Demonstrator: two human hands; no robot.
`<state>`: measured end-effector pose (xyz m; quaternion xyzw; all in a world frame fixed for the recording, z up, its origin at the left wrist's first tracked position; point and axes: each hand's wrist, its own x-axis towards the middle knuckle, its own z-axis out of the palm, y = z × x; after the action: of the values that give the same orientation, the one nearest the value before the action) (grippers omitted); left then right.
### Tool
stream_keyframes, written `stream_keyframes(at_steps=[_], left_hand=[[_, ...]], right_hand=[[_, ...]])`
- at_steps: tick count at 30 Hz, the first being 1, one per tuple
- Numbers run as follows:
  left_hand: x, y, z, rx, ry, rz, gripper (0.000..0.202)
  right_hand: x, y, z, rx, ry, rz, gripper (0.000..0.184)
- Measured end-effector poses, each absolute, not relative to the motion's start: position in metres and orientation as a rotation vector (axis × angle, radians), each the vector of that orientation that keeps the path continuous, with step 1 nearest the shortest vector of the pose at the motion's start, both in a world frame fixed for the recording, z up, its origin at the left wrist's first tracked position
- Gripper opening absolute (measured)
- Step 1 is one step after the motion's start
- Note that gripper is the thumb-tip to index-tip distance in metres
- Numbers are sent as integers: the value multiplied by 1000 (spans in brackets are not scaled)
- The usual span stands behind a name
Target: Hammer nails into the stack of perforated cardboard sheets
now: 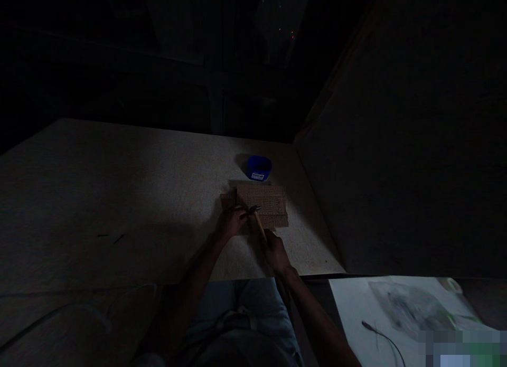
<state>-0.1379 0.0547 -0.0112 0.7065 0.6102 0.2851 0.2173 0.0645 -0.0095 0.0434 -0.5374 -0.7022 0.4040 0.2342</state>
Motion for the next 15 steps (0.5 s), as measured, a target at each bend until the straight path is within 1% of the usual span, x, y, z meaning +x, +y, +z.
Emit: stream_keyframes(at_steps=[3,10,15], left_hand=[[-137,55,-13,1992,1703,751,12],[-136,57,-12,1979,1741,699,11],[-137,56,-8,1988,1715,745,17]], right_hand=[[68,-10,41,-1444,-1910,1083,28],[67,-11,46,-1411,-1940,1138,28],[70,-20,43,-1341,-1795,1102,28]])
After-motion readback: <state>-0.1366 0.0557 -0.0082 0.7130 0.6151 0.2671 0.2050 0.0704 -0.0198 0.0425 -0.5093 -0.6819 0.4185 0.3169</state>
